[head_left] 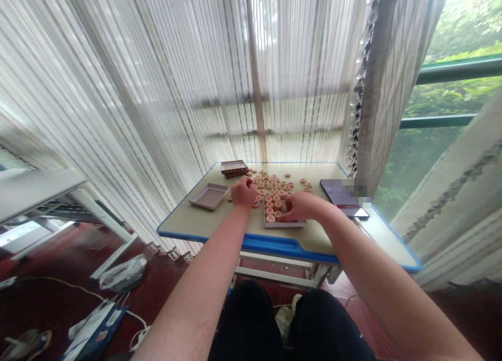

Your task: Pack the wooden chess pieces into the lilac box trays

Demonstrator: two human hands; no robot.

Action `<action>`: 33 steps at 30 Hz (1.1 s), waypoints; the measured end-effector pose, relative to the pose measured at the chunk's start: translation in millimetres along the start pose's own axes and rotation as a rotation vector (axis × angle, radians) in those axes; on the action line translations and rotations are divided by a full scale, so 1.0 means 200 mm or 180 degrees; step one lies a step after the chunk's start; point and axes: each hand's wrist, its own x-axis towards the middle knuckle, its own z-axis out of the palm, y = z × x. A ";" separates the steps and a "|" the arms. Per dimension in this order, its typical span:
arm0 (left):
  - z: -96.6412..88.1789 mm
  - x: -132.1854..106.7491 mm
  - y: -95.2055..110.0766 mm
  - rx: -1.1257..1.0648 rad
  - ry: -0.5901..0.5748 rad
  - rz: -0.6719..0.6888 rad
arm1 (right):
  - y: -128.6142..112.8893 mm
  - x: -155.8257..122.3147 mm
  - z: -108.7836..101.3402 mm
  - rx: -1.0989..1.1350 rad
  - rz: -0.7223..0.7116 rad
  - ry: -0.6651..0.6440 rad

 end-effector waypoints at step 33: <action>-0.01 0.00 0.00 0.0104 -0.0122 -0.0046 | 0.01 0.02 0.02 0.0043 -0.0242 0.0690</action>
